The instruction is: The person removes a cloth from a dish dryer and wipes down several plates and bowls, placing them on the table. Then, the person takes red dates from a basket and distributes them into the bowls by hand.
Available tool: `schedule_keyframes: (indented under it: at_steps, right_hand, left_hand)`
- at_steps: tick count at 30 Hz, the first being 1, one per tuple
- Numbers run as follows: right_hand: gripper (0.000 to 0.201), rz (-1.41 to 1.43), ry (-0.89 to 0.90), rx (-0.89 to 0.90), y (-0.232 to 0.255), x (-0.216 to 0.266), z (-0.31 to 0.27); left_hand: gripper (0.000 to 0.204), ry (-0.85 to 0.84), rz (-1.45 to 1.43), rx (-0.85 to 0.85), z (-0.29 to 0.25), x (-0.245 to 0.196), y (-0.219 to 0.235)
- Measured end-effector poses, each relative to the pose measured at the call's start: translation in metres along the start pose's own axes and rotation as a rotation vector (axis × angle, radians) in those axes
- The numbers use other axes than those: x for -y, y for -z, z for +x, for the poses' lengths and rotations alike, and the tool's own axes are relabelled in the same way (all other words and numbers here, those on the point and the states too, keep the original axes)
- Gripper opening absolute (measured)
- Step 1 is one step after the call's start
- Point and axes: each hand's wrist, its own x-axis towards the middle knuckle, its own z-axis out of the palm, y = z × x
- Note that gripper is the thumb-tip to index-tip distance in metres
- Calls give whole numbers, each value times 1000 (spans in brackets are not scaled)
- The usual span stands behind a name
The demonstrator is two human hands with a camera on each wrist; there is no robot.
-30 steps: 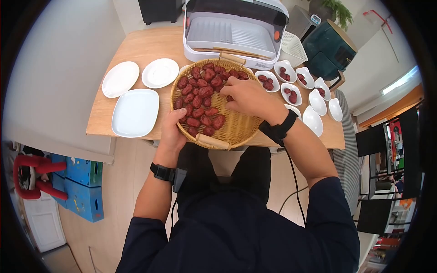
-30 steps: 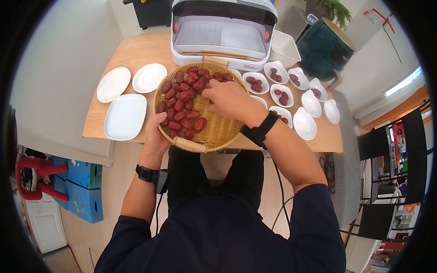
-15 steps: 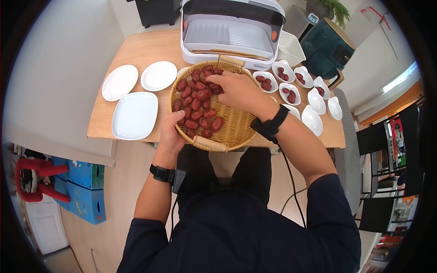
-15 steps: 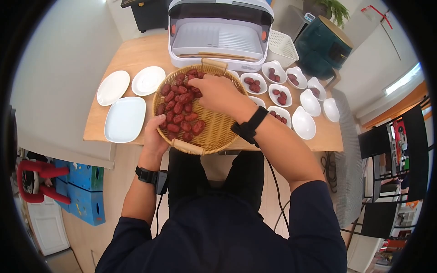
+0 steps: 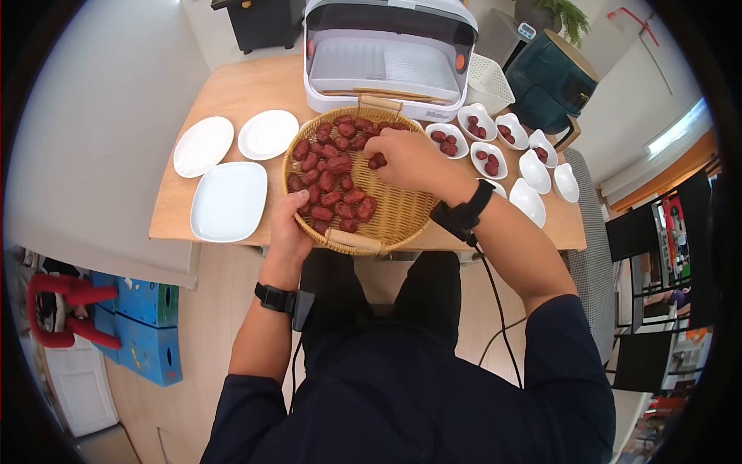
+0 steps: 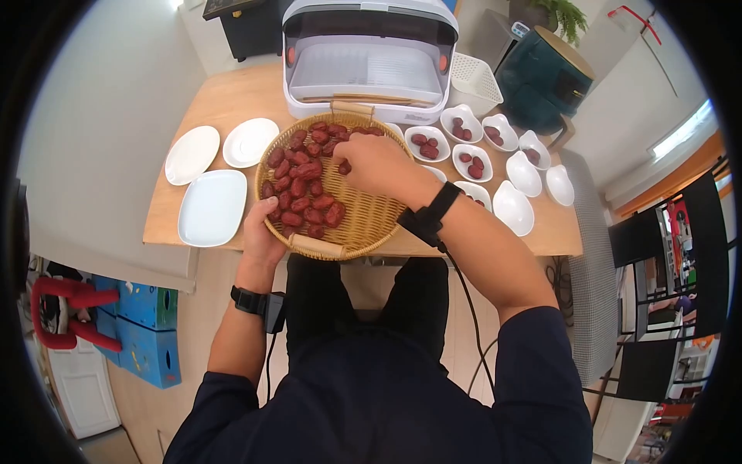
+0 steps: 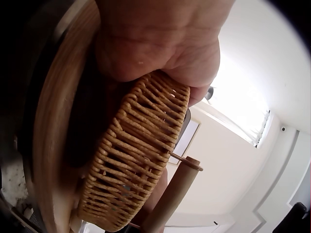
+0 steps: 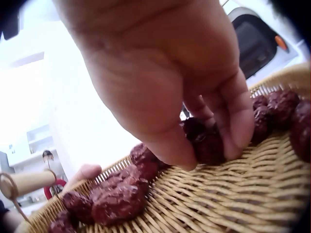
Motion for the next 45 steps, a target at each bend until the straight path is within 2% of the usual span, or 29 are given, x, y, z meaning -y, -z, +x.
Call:
schedule_keyframes:
  at_steps: [2,4,6,8,9,11,15,18,20,21,24,26,27,29,30,33,38,40,41,42,43,44,45]
  right_hand:
    - [30,50,-15,-24,8,-5,-3]
    - [35,308,-128,21,24,-4,-10]
    - [40,373,-154,20,34,-1,-15]
    - [37,552,-401,144,45,7,-20]
    - [37,554,-404,142,42,5,-22]
    - [35,742,-401,104,34,-1,-23]
    - [34,808,-404,56,30,-1,-27]
    - [32,834,-490,98,43,-1,-31]
    - [29,1133,-443,-44,57,-7,-48]
    - [27,1178,-436,-72,68,-11,-59]
    - [26,1147,-470,-152,96,-49,-110]
    - [19,999,-627,-221,114,-63,-149]
    - [19,993,-635,-228,121,-75,-167]
    - [23,684,-909,-159,121,-102,-199]
    - [23,683,-917,-164,116,-113,-209]
    - [22,476,-1021,14,97,-130,-227]
    - [27,339,-1024,-15,86,-132,-226]
    - [29,167,-889,-223,90,-135,-225]
    - [26,172,-809,-346,93,-122,-217]
    - [26,178,-803,-343,100,-100,-205]
    - [24,339,-729,-346,107,-72,-191]
    - [22,504,-647,-342,104,-51,-176]
    - [22,523,-627,-327,92,-36,-161]
  left_hand:
    - [61,-46,-2,-17,-3,0,-5]
    - [63,-29,-20,-7,-4,-1,-8]
    - [66,-8,-34,12,-3,-2,-10]
    - [66,-12,-3,22,-3,-2,-9]
    - [66,2,11,-2,-2,-2,-5]
    - [66,-2,21,-11,-3,-2,-5]
    - [64,-15,5,-1,-2,-1,-6]
    - [64,-21,15,-21,-2,0,0]
    - [65,-21,14,-24,-3,0,1]
    - [65,-28,15,-29,-3,0,-3]
    - [69,-42,22,-8,-4,-1,-7]
    - [70,-26,18,3,-3,0,-3]
    - [69,-34,25,-11,-2,0,-2]
    - [67,-41,46,-54,-3,0,2]
    - [67,-34,45,-48,-3,0,3]
    - [64,-36,53,-72,-3,0,4]
    - [65,-49,68,-72,-3,2,4]
    - [65,-54,74,-87,-3,2,2]
    - [66,-51,72,-64,-3,1,-1]
    - [67,-50,72,-44,-3,0,-4]
    - [70,-43,85,-28,-3,0,-7]
    - [72,-40,101,-18,-3,-1,-10]
    - [73,-45,122,6,-3,-2,-8]
